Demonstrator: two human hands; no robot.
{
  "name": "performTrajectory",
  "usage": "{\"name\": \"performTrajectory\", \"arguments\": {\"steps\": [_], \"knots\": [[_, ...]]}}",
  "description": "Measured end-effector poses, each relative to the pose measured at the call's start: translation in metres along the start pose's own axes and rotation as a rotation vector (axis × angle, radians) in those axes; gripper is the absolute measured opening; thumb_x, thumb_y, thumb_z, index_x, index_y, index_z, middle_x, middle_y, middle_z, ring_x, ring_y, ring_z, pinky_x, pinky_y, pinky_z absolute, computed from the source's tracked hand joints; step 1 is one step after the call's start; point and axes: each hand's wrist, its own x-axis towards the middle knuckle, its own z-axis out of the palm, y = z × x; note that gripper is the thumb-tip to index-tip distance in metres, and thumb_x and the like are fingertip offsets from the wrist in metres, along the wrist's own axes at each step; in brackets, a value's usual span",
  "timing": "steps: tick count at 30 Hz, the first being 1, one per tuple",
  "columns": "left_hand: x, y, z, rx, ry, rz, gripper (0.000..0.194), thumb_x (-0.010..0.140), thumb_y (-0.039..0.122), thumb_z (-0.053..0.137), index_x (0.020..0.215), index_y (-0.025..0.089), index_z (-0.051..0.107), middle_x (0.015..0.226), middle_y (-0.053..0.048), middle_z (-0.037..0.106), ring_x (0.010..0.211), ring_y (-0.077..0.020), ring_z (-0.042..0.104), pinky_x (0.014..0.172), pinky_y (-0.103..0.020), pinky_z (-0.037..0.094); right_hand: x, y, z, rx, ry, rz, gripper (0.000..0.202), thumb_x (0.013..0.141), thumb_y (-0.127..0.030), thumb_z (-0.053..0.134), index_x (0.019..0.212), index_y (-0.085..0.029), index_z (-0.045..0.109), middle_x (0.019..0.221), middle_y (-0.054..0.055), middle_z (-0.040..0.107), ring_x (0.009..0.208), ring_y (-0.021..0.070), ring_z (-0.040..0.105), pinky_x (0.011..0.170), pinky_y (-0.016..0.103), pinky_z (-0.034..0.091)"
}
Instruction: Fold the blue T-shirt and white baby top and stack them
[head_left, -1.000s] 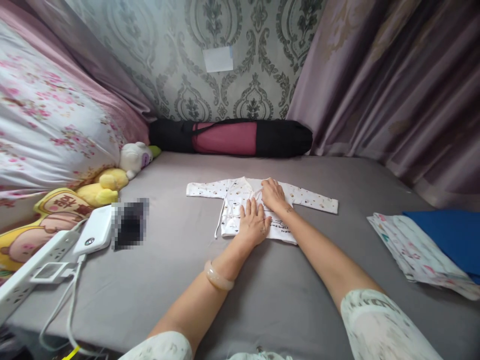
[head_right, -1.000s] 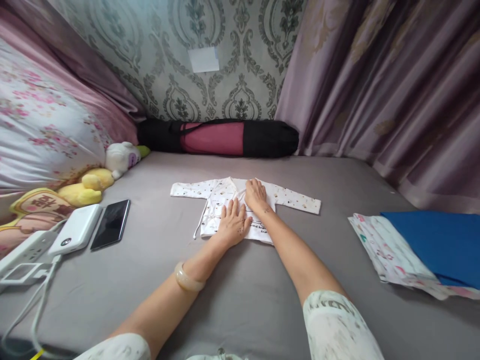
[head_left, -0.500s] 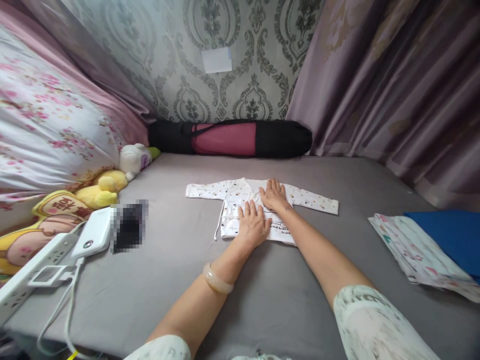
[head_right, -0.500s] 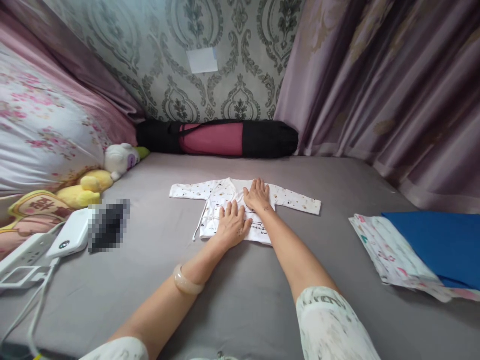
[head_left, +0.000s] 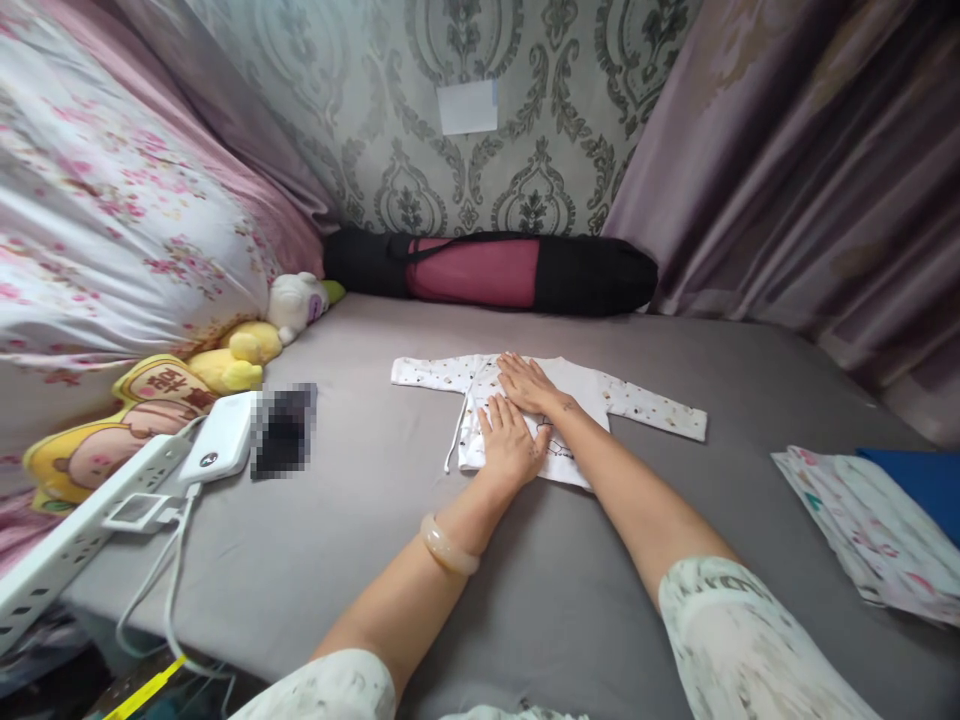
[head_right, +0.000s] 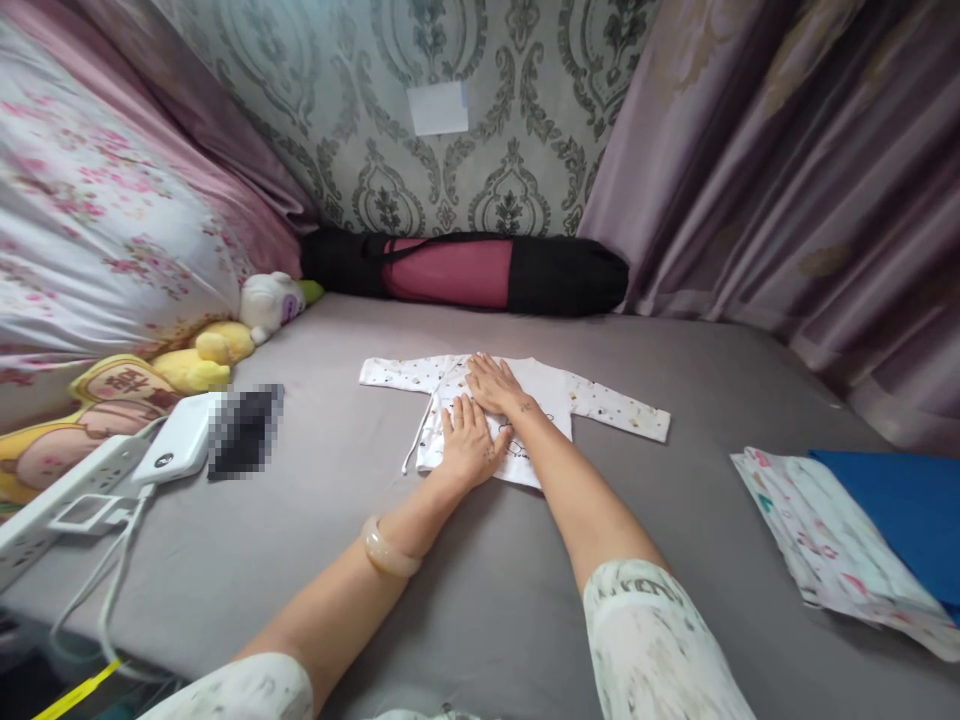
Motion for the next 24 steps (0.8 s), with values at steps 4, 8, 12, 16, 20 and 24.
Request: {"name": "performTrajectory", "arguments": {"steps": [4, 8, 12, 16, 20, 24], "knots": [[-0.001, 0.001, -0.002, -0.017, -0.039, -0.004, 0.09, 0.09, 0.063, 0.029, 0.148, -0.005, 0.025, 0.156, -0.027, 0.019, 0.147, -0.0372, 0.008, 0.118, -0.055, 0.007, -0.001, 0.002, 0.002, -0.036, 0.032, 0.002, 0.061, 0.098, -0.037, 0.014, 0.153, -0.012, 0.024, 0.16, 0.006, 0.019, 0.148, 0.0188, 0.012, 0.119, 0.042, 0.007], [0.008, -0.007, -0.024, -0.114, -0.077, 0.028, 0.088, 0.086, 0.064, 0.042, 0.143, -0.003, 0.035, 0.151, -0.029, 0.029, 0.143, -0.0404, 0.022, 0.115, -0.053, 0.02, -0.004, -0.001, -0.002, -0.051, 0.029, 0.009, 0.06, 0.098, -0.036, 0.015, 0.153, -0.013, 0.024, 0.16, 0.005, 0.019, 0.148, 0.0178, 0.012, 0.119, 0.041, 0.007], [0.026, -0.046, -0.066, -0.327, -0.095, 0.068, 0.053, 0.091, 0.048, 0.042, 0.122, 0.009, 0.06, 0.12, -0.019, 0.065, 0.111, -0.0269, 0.061, 0.093, -0.033, 0.045, -0.012, -0.015, -0.007, -0.043, 0.024, 0.063, 0.061, 0.098, -0.037, 0.019, 0.153, -0.011, 0.022, 0.161, 0.008, 0.015, 0.148, 0.0207, 0.009, 0.119, 0.045, 0.006], [0.029, -0.097, -0.104, -0.267, -0.179, -0.005, 0.032, 0.083, 0.037, 0.053, 0.094, 0.013, 0.071, 0.089, -0.01, 0.073, 0.081, -0.0193, 0.065, 0.071, -0.025, 0.046, -0.037, -0.047, -0.003, -0.021, 0.116, 0.021, 0.061, 0.097, -0.034, 0.024, 0.153, -0.01, 0.022, 0.161, 0.009, 0.015, 0.148, 0.0202, 0.008, 0.119, 0.044, 0.002], [0.022, -0.123, -0.121, -0.218, -0.491, -0.047, 0.025, 0.068, 0.038, 0.068, 0.076, 0.015, 0.072, 0.07, -0.004, 0.069, 0.065, -0.0153, 0.06, 0.058, -0.022, 0.04, -0.067, -0.084, 0.007, 0.051, 0.038, -0.072, 0.063, 0.098, -0.041, 0.018, 0.153, -0.011, 0.022, 0.161, 0.007, 0.014, 0.148, 0.0205, 0.007, 0.119, 0.044, 0.004], [0.022, -0.123, -0.116, -0.12, -0.564, -0.043, 0.033, 0.057, 0.043, 0.075, 0.075, 0.016, 0.073, 0.073, -0.004, 0.071, 0.067, -0.0164, 0.059, 0.058, -0.022, 0.04, -0.079, -0.101, 0.02, 0.022, 0.015, -0.087, 0.065, 0.098, -0.044, 0.015, 0.153, -0.009, 0.022, 0.161, 0.008, 0.013, 0.148, 0.0219, 0.007, 0.119, 0.046, 0.004]]}}
